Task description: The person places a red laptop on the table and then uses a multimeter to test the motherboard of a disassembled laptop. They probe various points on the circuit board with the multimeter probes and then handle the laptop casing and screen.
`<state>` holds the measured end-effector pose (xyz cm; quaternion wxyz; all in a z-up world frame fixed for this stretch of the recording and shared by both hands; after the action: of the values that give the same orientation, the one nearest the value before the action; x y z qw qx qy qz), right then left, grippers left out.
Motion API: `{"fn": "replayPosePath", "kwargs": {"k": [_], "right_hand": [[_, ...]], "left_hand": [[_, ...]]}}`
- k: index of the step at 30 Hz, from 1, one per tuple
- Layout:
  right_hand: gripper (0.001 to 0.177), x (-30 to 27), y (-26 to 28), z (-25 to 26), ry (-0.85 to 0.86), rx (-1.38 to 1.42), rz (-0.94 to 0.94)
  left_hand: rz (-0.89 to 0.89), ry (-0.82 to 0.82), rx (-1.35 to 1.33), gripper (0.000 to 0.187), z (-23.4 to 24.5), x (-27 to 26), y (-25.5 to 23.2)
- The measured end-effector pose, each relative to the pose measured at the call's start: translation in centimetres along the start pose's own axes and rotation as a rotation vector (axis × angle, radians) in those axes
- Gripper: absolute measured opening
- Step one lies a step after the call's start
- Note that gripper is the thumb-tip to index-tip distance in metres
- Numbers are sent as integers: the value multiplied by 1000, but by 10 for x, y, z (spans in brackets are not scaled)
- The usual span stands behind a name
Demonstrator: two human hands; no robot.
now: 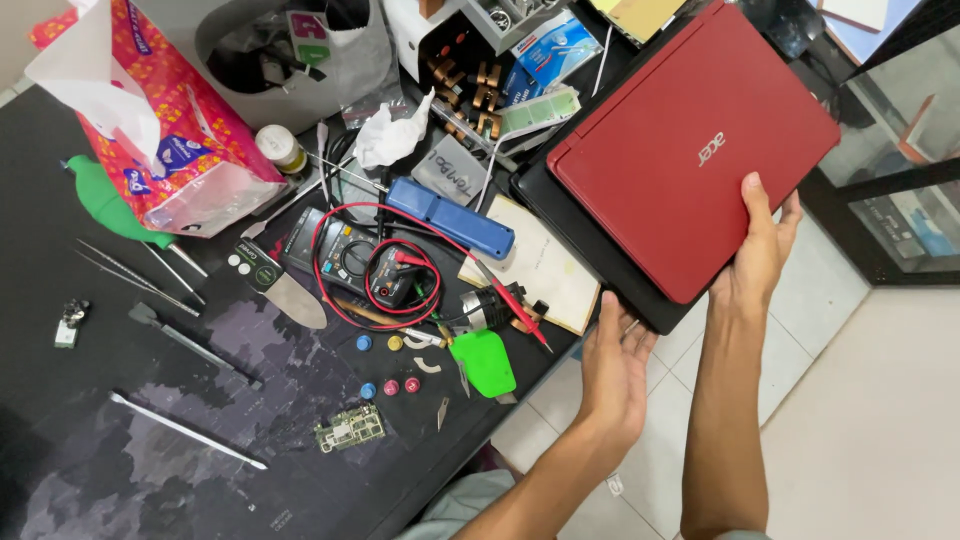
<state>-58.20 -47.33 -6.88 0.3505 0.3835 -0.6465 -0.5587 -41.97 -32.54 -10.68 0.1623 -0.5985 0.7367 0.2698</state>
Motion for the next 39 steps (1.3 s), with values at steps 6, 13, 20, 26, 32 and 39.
{"fn": "replayPosePath", "kwargs": {"k": [6,13,20,26,32,39], "right_hand": [[73,-3,-3,-10,-16,16,16],[93,-37,24,-4,-212,-407,216],[37,-156,87,-63,293,-1135,821],[35,-186,68,-73,649,-1316,962],[42,-202,60,-85,643,-1329,1135],[36,-193,90,-66,522,-1218,1321]], "left_hand": [[-218,-124,78,61,18,-35,-18],[-231,-104,75,56,14,-47,-31],[-242,-74,207,42,25,-29,-41],[-336,-28,314,32,18,-50,-66],[-381,5,320,28,29,-57,-85],[-128,155,424,41,-3,-84,-92]]}}
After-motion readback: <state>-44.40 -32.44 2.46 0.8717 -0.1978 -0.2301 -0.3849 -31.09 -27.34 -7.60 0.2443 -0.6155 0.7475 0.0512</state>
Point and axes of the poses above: each hand's wrist, its own x-axis towards the middle knuckle, its own z-axis out of the back of the hand, y = z × x, the point moved 7 cm from there along x, towards the middle knuckle, and after that the axes turned 14 degrees about -x, right-handed, at the moved point
